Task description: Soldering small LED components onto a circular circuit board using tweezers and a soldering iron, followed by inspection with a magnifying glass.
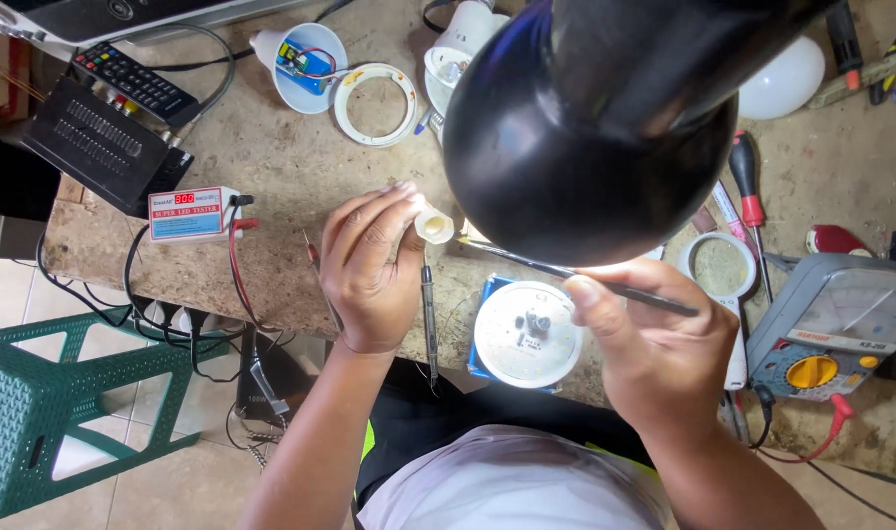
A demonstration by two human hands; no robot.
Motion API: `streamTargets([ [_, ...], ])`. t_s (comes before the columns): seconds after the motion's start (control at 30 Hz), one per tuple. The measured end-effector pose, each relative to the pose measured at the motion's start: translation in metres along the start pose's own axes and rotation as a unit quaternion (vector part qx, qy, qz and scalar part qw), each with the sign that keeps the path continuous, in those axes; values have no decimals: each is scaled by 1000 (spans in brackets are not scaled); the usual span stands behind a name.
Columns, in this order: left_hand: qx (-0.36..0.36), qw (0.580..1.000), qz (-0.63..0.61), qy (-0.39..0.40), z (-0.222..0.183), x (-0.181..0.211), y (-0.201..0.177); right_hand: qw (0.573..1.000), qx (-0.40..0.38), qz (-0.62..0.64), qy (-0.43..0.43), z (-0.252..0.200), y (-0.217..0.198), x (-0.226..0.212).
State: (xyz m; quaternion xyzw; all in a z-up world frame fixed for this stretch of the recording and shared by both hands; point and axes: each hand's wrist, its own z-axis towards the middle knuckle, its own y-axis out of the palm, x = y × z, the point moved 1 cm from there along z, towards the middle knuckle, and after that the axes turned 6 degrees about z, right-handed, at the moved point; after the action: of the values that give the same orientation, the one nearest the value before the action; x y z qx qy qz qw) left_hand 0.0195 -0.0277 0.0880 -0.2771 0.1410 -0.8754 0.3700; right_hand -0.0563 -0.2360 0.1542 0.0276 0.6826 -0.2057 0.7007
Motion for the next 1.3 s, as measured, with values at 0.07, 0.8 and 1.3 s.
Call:
streamTargets([
  [0.07,-3,1000,7,-4,-2,-5,-1,999,-1,35,10,1,-5,13],
  [0.8,16,1000,-22,15,-6,5,-16,952,-121,-56,-277,-2,11,-12],
  [1.3,10,999,-41,-8,-12,5,-17,999,-19,30,22,-4,11,-2],
])
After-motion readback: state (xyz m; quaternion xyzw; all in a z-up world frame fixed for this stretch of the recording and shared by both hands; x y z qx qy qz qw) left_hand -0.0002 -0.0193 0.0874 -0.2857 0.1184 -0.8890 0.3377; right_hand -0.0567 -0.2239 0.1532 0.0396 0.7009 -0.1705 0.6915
